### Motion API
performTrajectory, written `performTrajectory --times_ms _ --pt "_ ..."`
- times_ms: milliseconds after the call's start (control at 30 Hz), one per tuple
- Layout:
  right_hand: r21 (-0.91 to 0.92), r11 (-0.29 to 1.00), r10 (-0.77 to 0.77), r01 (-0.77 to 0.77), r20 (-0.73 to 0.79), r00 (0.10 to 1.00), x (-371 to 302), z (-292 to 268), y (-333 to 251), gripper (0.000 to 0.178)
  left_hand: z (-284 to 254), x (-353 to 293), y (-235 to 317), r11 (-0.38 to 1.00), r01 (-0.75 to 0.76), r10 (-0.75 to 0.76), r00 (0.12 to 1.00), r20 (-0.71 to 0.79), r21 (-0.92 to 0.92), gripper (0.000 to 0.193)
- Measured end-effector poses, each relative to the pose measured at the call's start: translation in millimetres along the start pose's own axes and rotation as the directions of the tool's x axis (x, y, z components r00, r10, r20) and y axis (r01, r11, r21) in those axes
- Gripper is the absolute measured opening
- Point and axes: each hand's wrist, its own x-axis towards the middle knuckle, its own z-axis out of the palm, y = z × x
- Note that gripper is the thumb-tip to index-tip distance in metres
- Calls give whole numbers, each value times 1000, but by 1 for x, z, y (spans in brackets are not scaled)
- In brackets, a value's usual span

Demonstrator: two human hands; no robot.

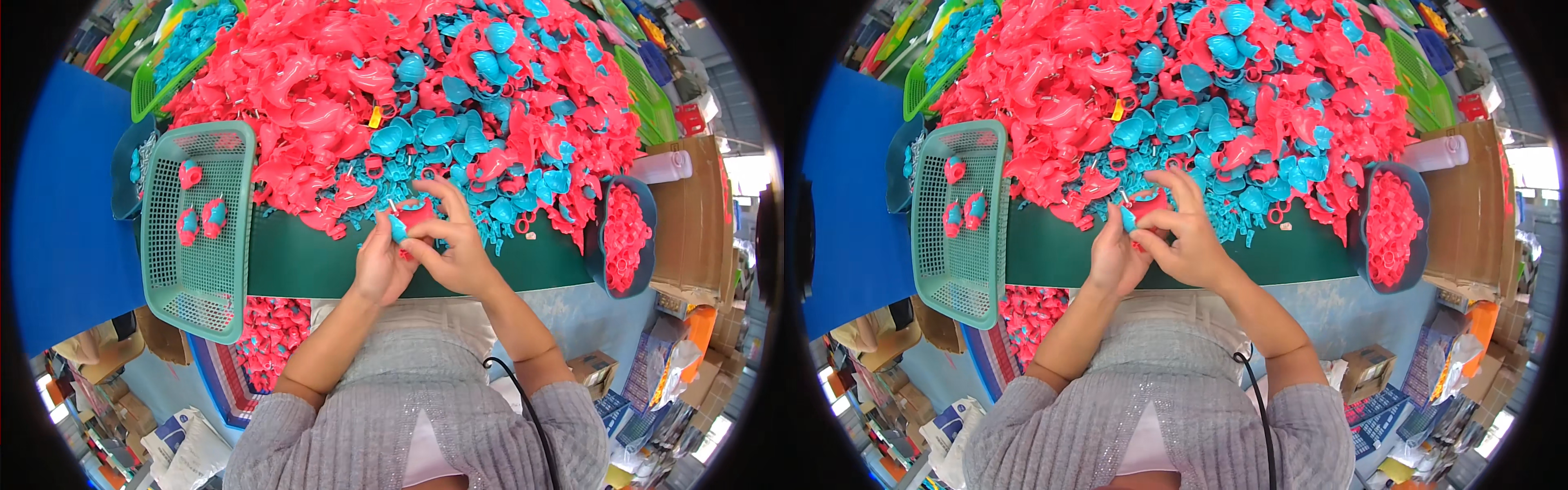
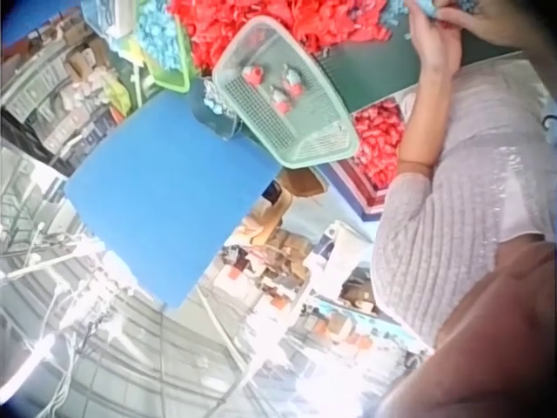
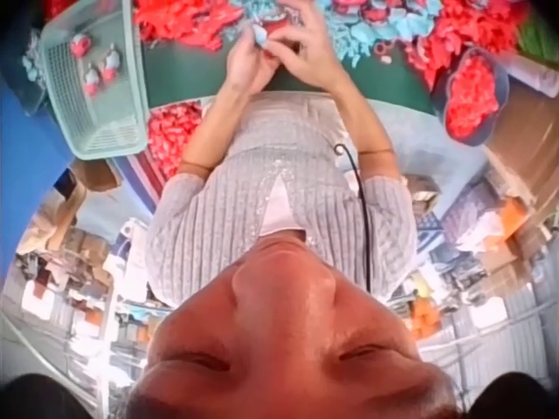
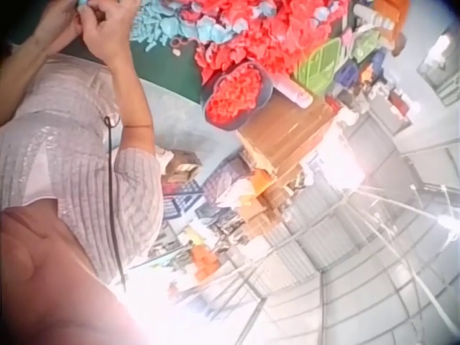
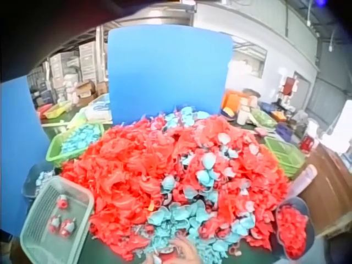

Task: Snap-fitting pink and turquoise plastic toy components together at a factory workstation.

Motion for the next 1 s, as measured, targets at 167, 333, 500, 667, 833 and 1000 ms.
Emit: performTrajectory --times_ms 167,333,500,667,833,1000 --pt "-403 912 -22 -73 -227 974 13 -35 27 34 -19 3 17 1000 -6 8 997 71 -27 56" --pt "-842 539 -52 20 -9 999 15 -72 67 36 -24 9 17 1000 3 -1 994 111 -23 56" --pt "-835 545 -327 76 -129 936 17 -74 84 32 -18 10 14 999 45 -42 993 111 -28 57" --pt "-518 845 -372 130 -396 839 15 -46 66 28 -19 11 12 994 66 -60 996 72 -88 54" --pt "-577 792 -446 202 -319 836 15 -19 77 28 -11 10 12 994 60 -53 996 77 -87 54" --pt "-416 892 -240 180 -97 966 33 -6 57 34 -1 -5 17 995 -19 24 998 50 -93 51"
